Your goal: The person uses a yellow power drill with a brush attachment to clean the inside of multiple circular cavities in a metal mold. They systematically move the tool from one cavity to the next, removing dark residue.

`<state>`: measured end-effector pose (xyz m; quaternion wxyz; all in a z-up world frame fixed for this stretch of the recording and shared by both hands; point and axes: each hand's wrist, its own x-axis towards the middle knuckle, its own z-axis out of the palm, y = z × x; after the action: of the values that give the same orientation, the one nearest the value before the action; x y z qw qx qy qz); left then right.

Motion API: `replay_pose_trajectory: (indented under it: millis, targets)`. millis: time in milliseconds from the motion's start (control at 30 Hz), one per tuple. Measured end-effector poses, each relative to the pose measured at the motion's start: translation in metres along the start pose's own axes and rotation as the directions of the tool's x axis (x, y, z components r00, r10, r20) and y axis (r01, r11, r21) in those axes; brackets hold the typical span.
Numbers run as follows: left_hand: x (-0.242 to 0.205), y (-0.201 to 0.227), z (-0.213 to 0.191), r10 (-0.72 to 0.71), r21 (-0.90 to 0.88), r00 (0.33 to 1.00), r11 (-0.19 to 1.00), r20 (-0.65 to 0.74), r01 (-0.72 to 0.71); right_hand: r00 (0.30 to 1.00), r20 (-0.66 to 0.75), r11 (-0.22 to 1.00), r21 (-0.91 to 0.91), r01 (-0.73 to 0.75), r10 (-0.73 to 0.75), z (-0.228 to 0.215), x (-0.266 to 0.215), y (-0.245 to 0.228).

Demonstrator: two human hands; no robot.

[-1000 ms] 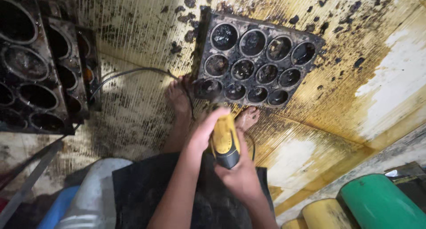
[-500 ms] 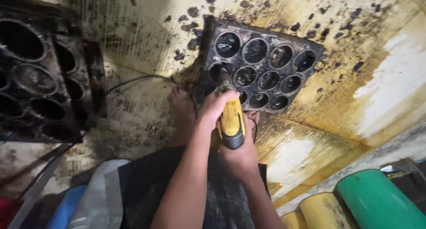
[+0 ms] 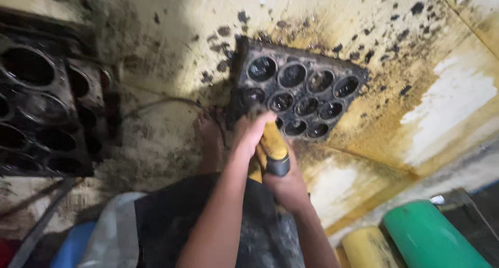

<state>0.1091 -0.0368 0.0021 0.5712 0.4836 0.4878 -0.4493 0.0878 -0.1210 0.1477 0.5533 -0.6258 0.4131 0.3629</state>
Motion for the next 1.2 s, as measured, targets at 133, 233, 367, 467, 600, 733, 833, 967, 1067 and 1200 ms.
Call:
replay_pose_trajectory:
  millis: [133, 233, 367, 467, 600, 733, 833, 967, 1067, 1200]
  targets:
    - [-0.003, -0.006, -0.003, -0.005, -0.036, 0.991, 0.999, 0.133, 0.01, 0.963, -0.071, 0.932, -0.279, 0.232, -0.261, 0.0, -0.004, 0.011]
    - [0.008, 0.0, -0.011, 0.027, 0.406, 0.999, 0.913, 0.046, -0.043, 0.983, 0.025, 0.978, -0.1, 0.183, -0.181, 0.006, 0.001, 0.014]
    - [-0.003, -0.014, -0.016, 0.057, 0.087, 0.99, 0.994, 0.128, -0.068, 0.988, -0.06, 0.979, -0.151, 0.134, -0.144, 0.008, -0.015, 0.014]
    - [0.006, 0.007, -0.009, 0.052, 0.168, 0.996, 0.984, 0.076, -0.064, 0.988, -0.061, 0.985, -0.108, 0.137, -0.144, 0.007, 0.001, 0.0]
    - [-0.005, 0.005, -0.003, 0.0, 0.185, 0.999, 0.983, 0.045, -0.009, 0.996, -0.054, 0.996, -0.061, 0.065, -0.068, 0.001, -0.012, 0.0]
    - [-0.007, 0.017, -0.013, -0.104, 0.176, 0.99, 0.981, 0.098, 0.085, 0.984, -0.042, 0.98, -0.109, 0.169, -0.174, 0.01, -0.01, 0.001]
    - [-0.009, 0.012, -0.016, -0.102, 0.137, 0.995, 0.985, -0.01, 0.102, 1.0, -0.021, 0.995, -0.097, 0.006, -0.008, 0.014, -0.014, 0.006]
    - [-0.006, 0.003, -0.019, -0.028, 0.103, 0.98, 0.995, 0.197, 0.008, 0.979, -0.098, 0.979, -0.122, 0.164, -0.176, 0.019, -0.015, 0.012]
    - [0.006, 0.005, -0.023, -0.086, 0.19, 0.995, 0.979, 0.058, 0.073, 0.995, -0.054, 0.993, -0.094, 0.073, -0.078, 0.022, -0.007, 0.015]
    - [0.005, 0.003, -0.018, -0.046, 0.179, 0.992, 0.983, 0.12, 0.024, 0.986, -0.132, 0.995, -0.043, 0.095, -0.1, 0.021, -0.007, 0.017]
